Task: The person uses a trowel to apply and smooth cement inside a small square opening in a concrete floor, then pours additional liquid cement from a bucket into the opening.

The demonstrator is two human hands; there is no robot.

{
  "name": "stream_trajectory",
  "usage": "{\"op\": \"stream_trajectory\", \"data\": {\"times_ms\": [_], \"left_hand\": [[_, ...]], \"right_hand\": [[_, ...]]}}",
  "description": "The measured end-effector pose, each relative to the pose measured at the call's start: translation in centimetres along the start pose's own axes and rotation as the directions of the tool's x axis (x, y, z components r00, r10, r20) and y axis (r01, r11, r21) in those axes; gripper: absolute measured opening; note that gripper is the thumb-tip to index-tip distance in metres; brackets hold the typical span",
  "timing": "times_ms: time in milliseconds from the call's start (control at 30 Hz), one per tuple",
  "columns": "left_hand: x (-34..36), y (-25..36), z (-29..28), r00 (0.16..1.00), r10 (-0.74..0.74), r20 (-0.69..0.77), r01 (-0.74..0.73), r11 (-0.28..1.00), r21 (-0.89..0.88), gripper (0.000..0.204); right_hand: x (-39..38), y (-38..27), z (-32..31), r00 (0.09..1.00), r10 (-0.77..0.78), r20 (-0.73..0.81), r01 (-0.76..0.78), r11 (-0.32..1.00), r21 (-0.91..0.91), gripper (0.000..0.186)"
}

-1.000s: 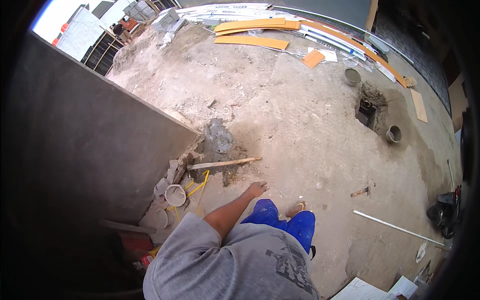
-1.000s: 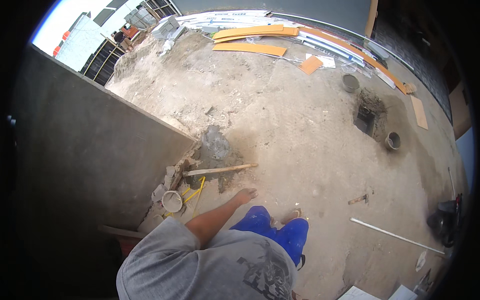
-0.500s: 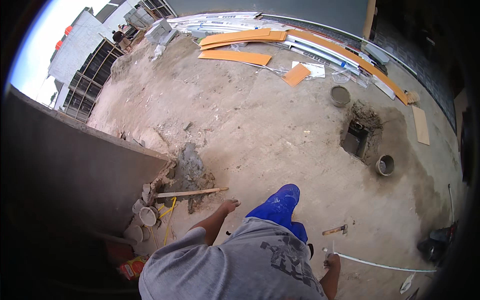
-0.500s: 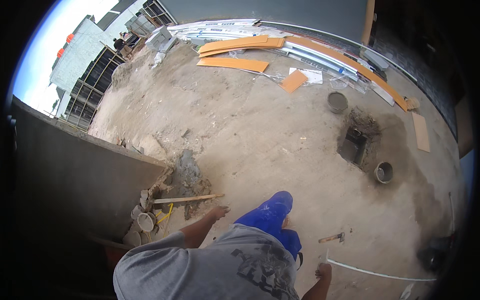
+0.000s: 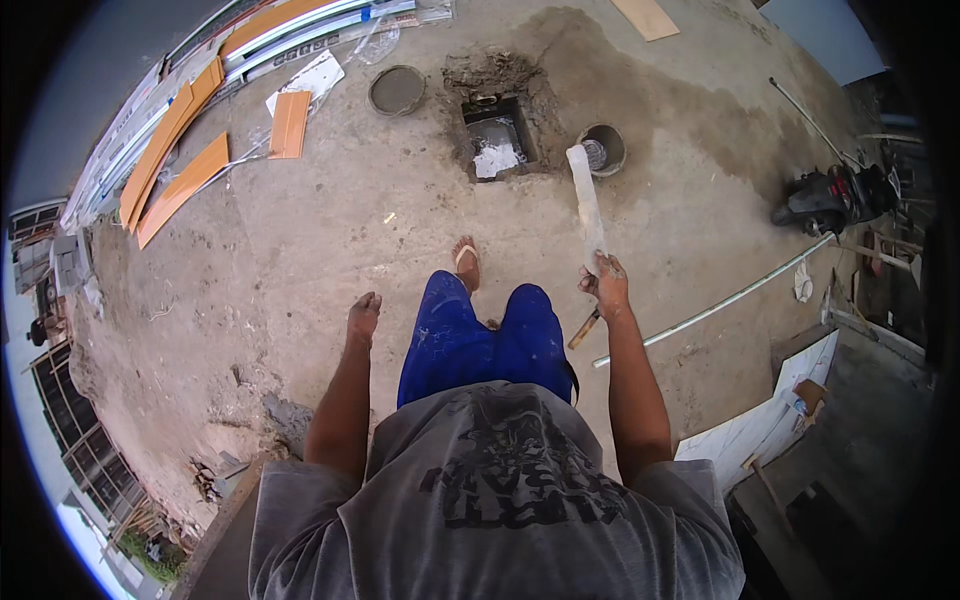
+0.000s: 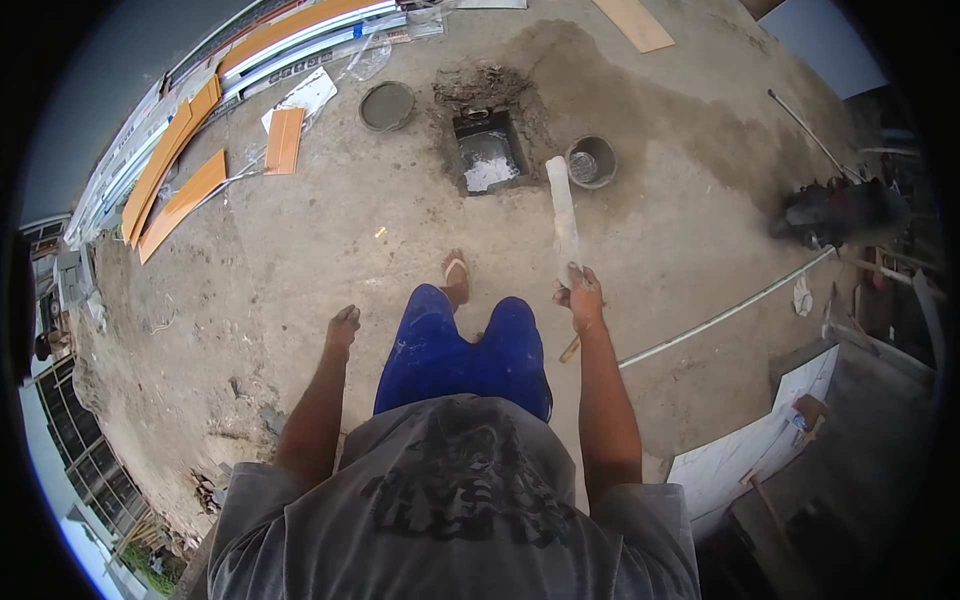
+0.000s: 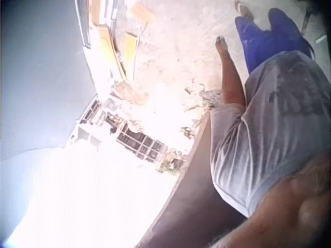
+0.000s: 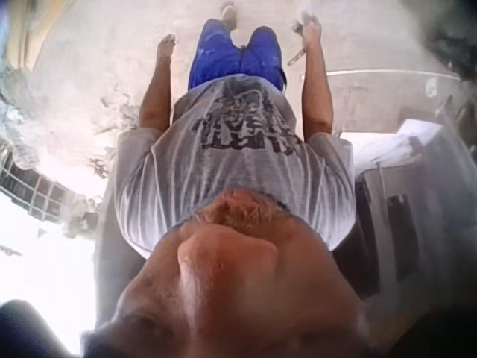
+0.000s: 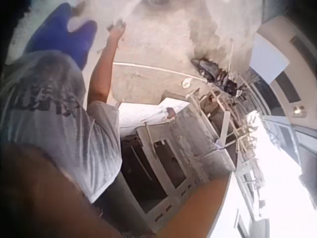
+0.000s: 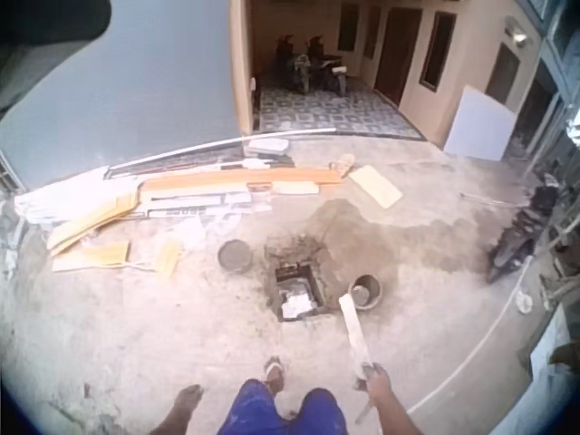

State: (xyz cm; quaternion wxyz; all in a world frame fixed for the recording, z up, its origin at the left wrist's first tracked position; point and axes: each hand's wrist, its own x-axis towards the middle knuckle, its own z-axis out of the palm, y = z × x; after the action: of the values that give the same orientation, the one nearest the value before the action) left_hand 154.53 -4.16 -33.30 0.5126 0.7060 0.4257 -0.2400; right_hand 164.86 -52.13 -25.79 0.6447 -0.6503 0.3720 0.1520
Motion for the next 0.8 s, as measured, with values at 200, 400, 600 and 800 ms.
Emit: {"op": "stream_trajectory", "data": {"times_ms": [200,400,600,800], "left_hand": [[6.2,21.5,2.6,0.948,0.294,0.119,-0.288,0.956,-0.062,0.056],[11.6,26.4,6.5,0.960,0.251,0.127,-0.255,0.967,0.017,0.054],[19.3,20.3,8.5,0.999,-0.037,0.028,0.024,0.931,0.363,0.051],[36.1,17.7,15.0,0.989,-0.035,0.144,-0.082,0.676,0.732,0.052]], "right_hand": [[10.4,-1.0,6.3,0.891,0.451,0.061,-0.455,0.881,0.130,0.025],[27.1,3.6,4.9,0.949,0.312,-0.040,-0.301,0.863,-0.406,0.036],[42.7,4.2,6.9,0.988,0.134,0.073,0.014,0.395,-0.919,0.038],[57.4,5.8,11.8,0.983,0.165,0.082,0.031,0.292,-0.956,0.029]]}}
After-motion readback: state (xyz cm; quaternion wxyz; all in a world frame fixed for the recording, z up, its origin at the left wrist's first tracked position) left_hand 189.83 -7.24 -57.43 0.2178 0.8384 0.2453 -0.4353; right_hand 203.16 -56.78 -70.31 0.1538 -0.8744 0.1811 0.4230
